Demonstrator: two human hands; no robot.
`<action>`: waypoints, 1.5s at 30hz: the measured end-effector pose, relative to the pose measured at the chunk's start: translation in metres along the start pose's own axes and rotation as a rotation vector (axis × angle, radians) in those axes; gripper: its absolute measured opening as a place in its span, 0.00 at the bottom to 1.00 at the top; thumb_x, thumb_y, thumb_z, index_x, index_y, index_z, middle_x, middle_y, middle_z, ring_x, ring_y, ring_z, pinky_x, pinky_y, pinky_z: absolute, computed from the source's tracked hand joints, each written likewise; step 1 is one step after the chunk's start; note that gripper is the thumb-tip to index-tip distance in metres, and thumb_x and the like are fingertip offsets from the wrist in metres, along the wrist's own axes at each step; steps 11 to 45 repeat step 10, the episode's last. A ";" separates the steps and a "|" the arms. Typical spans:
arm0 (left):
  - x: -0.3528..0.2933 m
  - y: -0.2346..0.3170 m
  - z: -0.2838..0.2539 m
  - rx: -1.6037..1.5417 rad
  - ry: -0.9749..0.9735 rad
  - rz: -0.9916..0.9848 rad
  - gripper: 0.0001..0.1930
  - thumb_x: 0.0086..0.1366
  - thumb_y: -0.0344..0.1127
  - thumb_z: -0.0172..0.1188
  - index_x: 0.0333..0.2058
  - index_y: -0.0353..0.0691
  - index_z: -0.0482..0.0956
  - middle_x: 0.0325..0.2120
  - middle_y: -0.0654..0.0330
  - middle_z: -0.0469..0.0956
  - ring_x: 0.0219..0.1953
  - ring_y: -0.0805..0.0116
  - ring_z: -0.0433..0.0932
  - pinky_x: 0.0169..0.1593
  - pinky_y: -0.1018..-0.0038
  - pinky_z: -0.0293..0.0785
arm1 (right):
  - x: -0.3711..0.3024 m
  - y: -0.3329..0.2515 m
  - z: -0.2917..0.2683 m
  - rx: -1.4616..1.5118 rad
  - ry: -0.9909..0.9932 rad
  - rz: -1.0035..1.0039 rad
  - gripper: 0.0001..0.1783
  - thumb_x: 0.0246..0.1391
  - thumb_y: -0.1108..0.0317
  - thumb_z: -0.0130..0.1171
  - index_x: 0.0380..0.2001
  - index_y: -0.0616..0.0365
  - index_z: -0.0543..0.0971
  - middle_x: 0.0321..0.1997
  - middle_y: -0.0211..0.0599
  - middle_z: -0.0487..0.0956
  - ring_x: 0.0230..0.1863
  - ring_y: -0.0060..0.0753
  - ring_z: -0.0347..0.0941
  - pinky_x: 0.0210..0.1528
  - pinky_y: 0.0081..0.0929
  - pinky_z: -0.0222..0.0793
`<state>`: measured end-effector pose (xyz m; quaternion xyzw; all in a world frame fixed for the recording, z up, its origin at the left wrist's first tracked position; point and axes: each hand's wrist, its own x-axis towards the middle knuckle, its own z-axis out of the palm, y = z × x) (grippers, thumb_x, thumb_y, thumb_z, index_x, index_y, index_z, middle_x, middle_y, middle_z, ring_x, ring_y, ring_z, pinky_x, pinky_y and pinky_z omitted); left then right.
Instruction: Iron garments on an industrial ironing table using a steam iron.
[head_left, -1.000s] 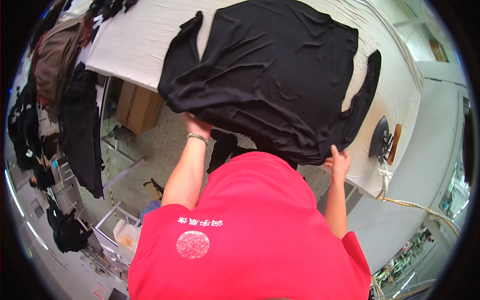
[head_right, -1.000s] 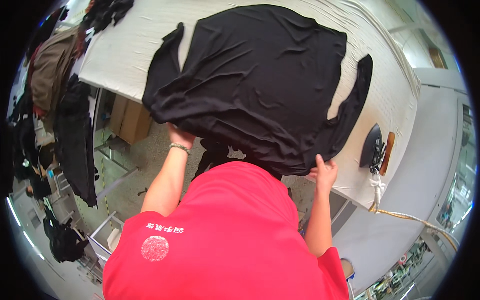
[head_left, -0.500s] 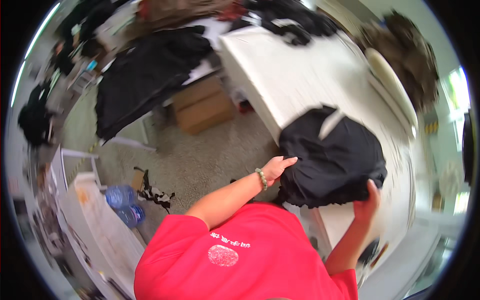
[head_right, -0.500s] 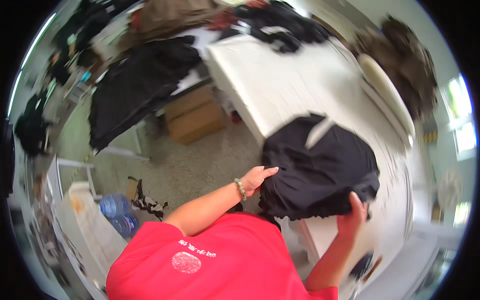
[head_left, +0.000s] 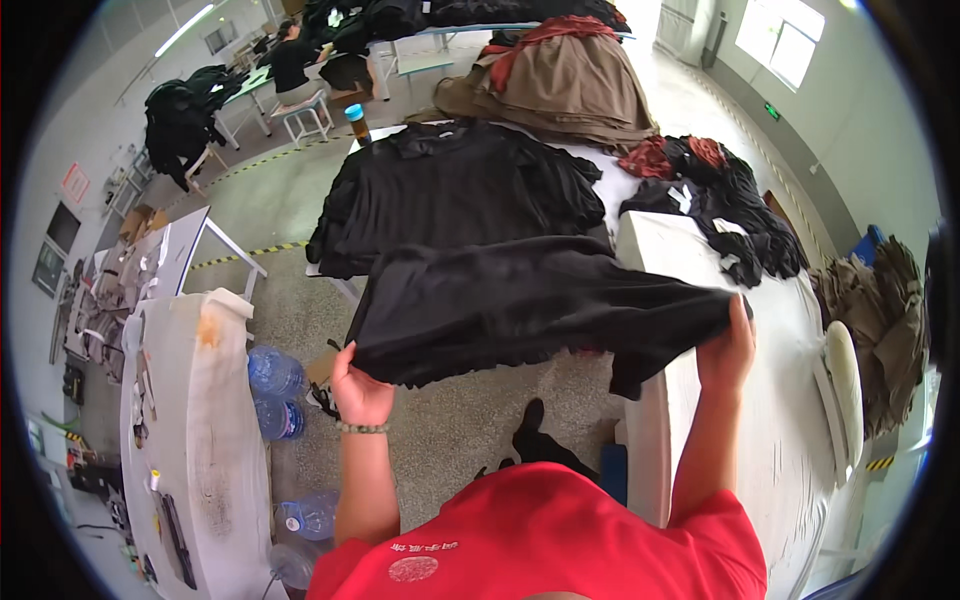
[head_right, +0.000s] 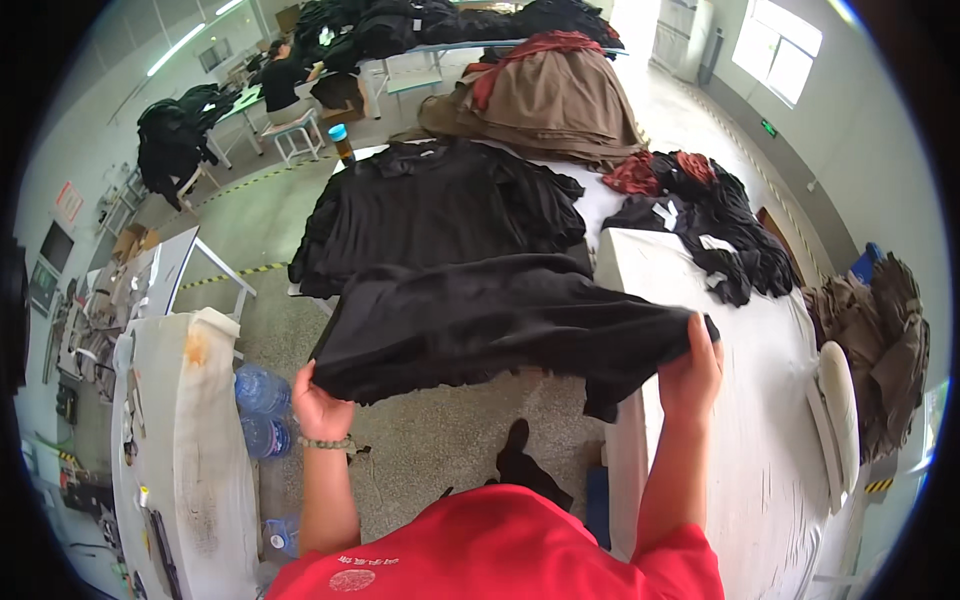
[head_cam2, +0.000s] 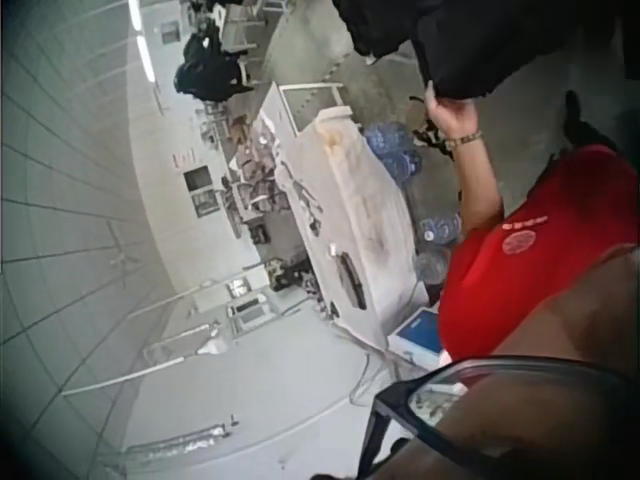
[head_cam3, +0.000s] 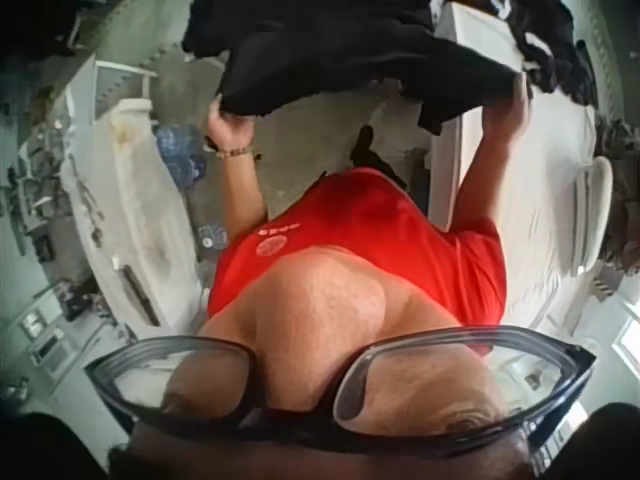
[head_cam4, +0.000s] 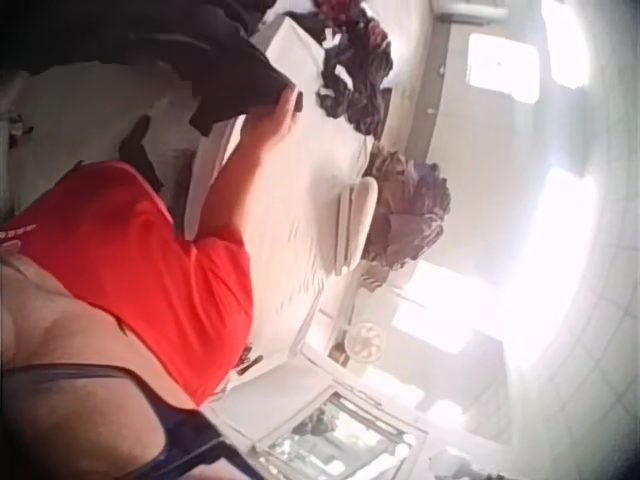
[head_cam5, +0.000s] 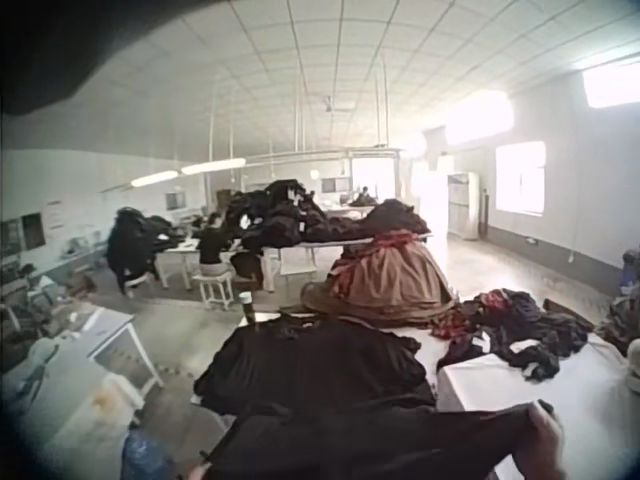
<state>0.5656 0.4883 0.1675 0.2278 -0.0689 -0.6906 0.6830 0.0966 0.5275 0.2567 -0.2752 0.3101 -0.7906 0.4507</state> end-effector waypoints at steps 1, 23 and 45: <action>0.008 0.009 -0.009 0.007 0.020 0.048 0.17 0.70 0.40 0.55 0.51 0.35 0.80 0.50 0.53 0.83 0.54 0.58 0.81 0.61 0.58 0.74 | 0.017 0.014 0.013 0.001 -0.042 0.007 0.11 0.71 0.66 0.52 0.39 0.62 0.79 0.42 0.38 0.83 0.43 0.30 0.80 0.50 0.31 0.75; 0.133 0.144 -0.089 -0.078 -0.634 0.224 0.13 0.67 0.42 0.62 0.38 0.36 0.83 0.38 0.51 0.87 0.44 0.58 0.85 0.57 0.63 0.78 | 0.172 0.128 0.058 -0.129 -0.275 0.104 0.14 0.69 0.62 0.55 0.44 0.62 0.80 0.43 0.40 0.85 0.45 0.32 0.83 0.51 0.31 0.75; 0.133 0.144 -0.089 -0.078 -0.634 0.224 0.13 0.67 0.42 0.62 0.38 0.36 0.83 0.38 0.51 0.87 0.44 0.58 0.85 0.57 0.63 0.78 | 0.172 0.128 0.058 -0.129 -0.275 0.104 0.14 0.69 0.62 0.55 0.44 0.62 0.80 0.43 0.40 0.85 0.45 0.32 0.83 0.51 0.31 0.75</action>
